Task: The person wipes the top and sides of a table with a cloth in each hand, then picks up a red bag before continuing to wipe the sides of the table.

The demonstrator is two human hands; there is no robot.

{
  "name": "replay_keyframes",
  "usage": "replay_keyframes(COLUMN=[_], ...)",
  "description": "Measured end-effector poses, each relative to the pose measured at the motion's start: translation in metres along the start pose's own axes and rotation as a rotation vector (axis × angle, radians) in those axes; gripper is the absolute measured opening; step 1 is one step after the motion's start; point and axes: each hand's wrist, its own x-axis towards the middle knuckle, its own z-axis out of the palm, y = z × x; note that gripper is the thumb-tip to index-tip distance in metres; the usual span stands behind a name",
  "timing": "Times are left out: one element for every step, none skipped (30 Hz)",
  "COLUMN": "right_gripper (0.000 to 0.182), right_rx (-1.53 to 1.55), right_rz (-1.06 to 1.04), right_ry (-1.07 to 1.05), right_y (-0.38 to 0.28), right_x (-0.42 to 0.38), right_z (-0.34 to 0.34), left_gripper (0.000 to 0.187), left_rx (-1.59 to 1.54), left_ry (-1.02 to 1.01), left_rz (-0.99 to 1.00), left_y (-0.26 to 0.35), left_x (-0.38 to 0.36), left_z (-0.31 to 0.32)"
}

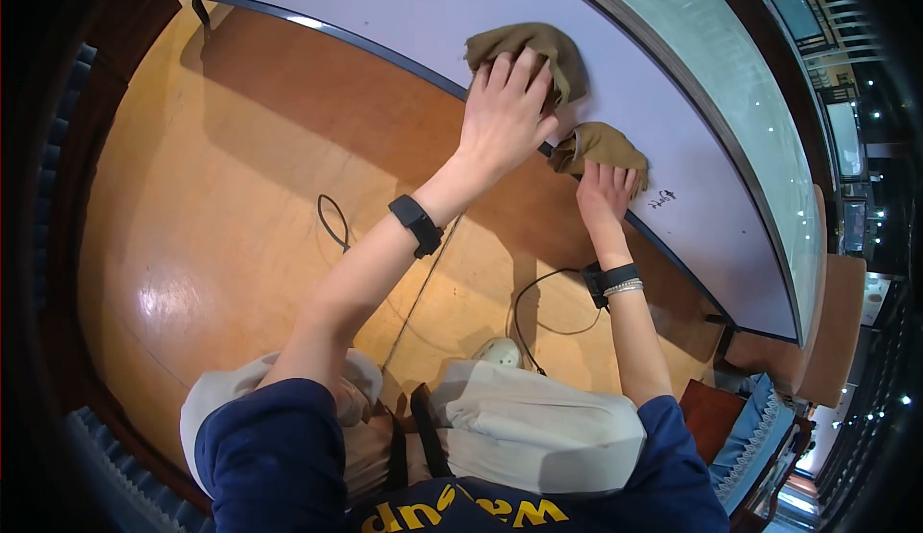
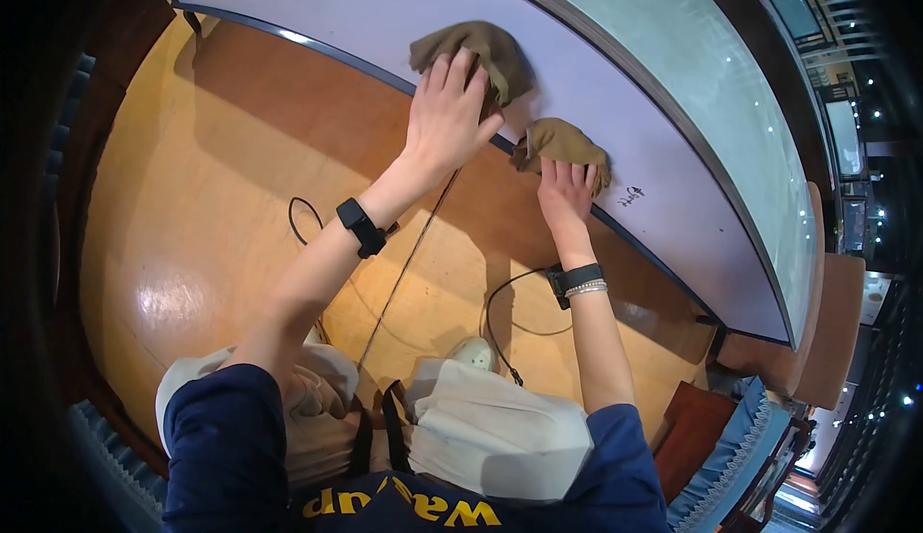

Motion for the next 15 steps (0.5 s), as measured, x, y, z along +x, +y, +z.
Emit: replay_keyframes(right_gripper=[0.032, 0.032, 0.032, 0.032, 0.032, 0.032, 0.032, 0.032, 0.032, 0.032, 0.032, 0.032, 0.032, 0.032, 0.032], right_rx=[0.012, 0.013, 0.013, 0.014, 0.013, 0.006, -0.001, -0.001, 0.008, 0.017, 0.018, 0.006, -0.007, -0.005, 0.002], right_rz=[0.025, 0.024, 0.007, -0.008, -0.005, -0.011, -0.016, -0.010, -0.006, -0.007, -0.008, 0.002, 0.012, 0.010, 0.014], right_ry=[-0.009, -0.011, -0.017, -0.023, -0.025, -0.027, -0.029, -0.030, -0.022, -0.014, -0.011, -0.014, -0.019, -0.019, -0.031], right_y=[0.000, 0.001, 0.002, 0.003, 0.004, 0.004, 0.003, 0.003, 0.002, 0.002, 0.002, 0.001, 0.000, 0.000, 0.001], right_x=[-0.001, -0.003, -0.003, -0.003, -0.003, -0.002, -0.002, -0.003, -0.004, -0.004, -0.004, -0.003, -0.004, -0.004, -0.005], right_z=[0.001, 0.001, 0.000, -0.001, -0.002, -0.004, -0.005, -0.004, -0.002, -0.001, 0.000, 0.000, 0.000, 0.001, 0.001], left_gripper=[0.045, 0.046, 0.047, 0.047, 0.048, 0.048, 0.046, 0.046, 0.044, 0.043, 0.040, 0.040, 0.040, 0.039, 0.039], left_rx=[0.007, 0.015, -0.011, -0.012, -0.016, -0.021, -0.054, -0.055, -0.054, -0.051, -0.054, -0.052, -0.054, -0.057, -0.055], left_ry=[0.025, 0.050, 0.046, 0.043, 0.115, 0.187, 0.184, 0.181, 0.126, 0.074, 0.064, 0.066, 0.075, 0.085, 0.084], left_rz=[-0.028, -0.052, -0.098, -0.097, -0.111, -0.125, -0.133, -0.128, -0.145, -0.166, -0.176, -0.176, -0.174, -0.172, -0.177], left_y=[0.000, -0.001, -0.001, 0.001, 0.003, 0.006, 0.008, 0.010, 0.013, 0.015, 0.015, 0.015, 0.015, 0.014, 0.013], left_x=[0.005, 0.010, 0.017, 0.020, 0.023, 0.025, 0.024, 0.021, 0.015, 0.009, 0.003, 0.004, 0.004, 0.004, 0.004], left_z=[-0.003, -0.006, -0.009, -0.010, -0.011, -0.010, -0.008, -0.005, -0.002, 0.002, 0.008, 0.009, 0.009, 0.009, 0.006])
